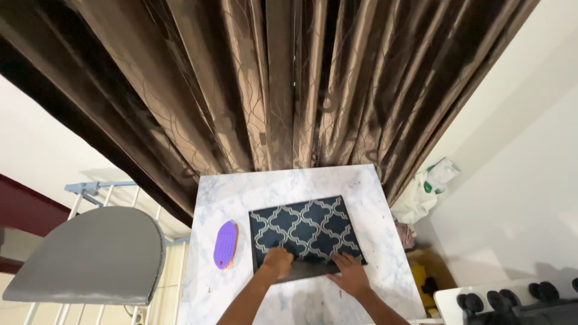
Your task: The person cleans a rectangular mat and a semi-circular mat using a purple brush on a table.
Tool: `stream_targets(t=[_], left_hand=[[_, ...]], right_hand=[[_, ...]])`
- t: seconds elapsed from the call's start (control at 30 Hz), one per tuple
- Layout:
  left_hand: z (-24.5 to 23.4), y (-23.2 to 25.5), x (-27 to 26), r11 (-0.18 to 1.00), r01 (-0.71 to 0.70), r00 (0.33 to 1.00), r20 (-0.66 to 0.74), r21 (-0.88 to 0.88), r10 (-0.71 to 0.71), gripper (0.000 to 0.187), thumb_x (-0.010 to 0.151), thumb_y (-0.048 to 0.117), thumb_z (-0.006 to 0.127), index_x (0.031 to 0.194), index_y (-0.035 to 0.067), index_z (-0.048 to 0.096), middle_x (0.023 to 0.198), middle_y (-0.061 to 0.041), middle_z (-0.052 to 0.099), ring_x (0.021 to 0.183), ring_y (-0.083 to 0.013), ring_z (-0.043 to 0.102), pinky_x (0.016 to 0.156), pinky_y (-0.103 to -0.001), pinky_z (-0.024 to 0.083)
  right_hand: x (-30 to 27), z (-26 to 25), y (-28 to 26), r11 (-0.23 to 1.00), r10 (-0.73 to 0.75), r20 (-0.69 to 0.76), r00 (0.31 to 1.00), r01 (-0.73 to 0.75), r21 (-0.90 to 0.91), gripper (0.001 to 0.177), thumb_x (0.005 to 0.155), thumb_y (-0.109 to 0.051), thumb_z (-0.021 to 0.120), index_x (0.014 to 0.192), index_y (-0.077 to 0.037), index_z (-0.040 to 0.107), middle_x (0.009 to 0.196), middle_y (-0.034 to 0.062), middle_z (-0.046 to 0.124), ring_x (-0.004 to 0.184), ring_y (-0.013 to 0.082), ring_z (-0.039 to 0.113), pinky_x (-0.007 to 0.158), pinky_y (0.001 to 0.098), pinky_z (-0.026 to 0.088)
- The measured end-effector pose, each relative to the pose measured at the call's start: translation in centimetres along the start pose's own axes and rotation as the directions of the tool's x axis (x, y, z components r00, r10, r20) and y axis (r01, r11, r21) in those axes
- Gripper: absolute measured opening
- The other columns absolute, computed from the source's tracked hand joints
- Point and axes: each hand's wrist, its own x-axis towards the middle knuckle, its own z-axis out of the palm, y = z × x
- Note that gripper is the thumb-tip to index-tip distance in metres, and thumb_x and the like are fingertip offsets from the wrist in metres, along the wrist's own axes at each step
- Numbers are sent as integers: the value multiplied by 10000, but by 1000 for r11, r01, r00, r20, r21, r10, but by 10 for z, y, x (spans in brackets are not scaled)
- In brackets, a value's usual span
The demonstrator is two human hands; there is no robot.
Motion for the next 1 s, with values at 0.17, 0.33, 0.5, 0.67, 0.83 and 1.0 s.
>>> stream_targets(t=[0.17, 0.33, 0.5, 0.67, 0.83, 1.0], left_hand=[[-2, 27, -32, 997, 51, 996, 75, -56, -47, 292, 880, 284, 613, 1030, 72, 746, 1030, -197, 746, 1008, -364, 712, 871, -478, 552], [-8, 61, -59, 981, 184, 974, 143, -53, -175, 619, 855, 399, 620, 1258, -71, 616, 1250, -292, 640, 1224, -414, 587, 1019, -471, 470], [11, 81, -63, 974, 223, 972, 70, 25, -224, 847, 889, 421, 580, 1486, -139, 364, 1406, -390, 508, 1371, -507, 423, 1090, -493, 371], [33, 71, -49, 974, 226, 973, 41, 25, -227, 755, 888, 308, 585, 1479, -121, 395, 1264, -318, 614, 1295, -454, 500, 1057, -488, 407], [44, 18, -44, 968, 138, 979, -120, -209, -165, 304, 941, 216, 575, 1184, 85, 705, 1000, -209, 740, 970, -380, 708, 848, -499, 542], [-32, -27, -31, 967, -23, 928, -366, -254, -74, 243, 978, 241, 590, 1150, 160, 741, 904, -201, 722, 857, -390, 695, 767, -530, 547]], right_hand=[[-28, -8, 3, 990, -136, -74, 988, 139, 39, 636, 786, -376, 810, 1306, -54, 636, 1346, 113, 637, 1257, 350, 538, 1051, 433, 446], [-25, -8, 13, 973, -220, -125, 967, 227, 44, 539, 724, -344, 825, 1168, -60, 713, 1243, 105, 691, 1161, 348, 595, 978, 427, 495], [-7, -7, 17, 971, -240, -99, 966, 241, -6, 437, 705, -359, 834, 1014, -64, 741, 993, 117, 749, 927, 332, 702, 794, 437, 554], [12, -6, 22, 994, -20, -6, 1000, 20, 106, 270, 719, -355, 814, 883, -142, 788, 835, 100, 772, 777, 291, 735, 718, 399, 580], [30, -16, 37, 968, -33, 125, 992, 1, 253, 307, 731, -344, 802, 928, -110, 772, 899, 109, 783, 836, 293, 761, 752, 386, 599], [54, -40, 33, 945, -305, 227, 925, 264, 193, 801, 656, -239, 881, 1384, -69, 594, 1353, 260, 583, 1172, 424, 577, 963, 454, 464]])
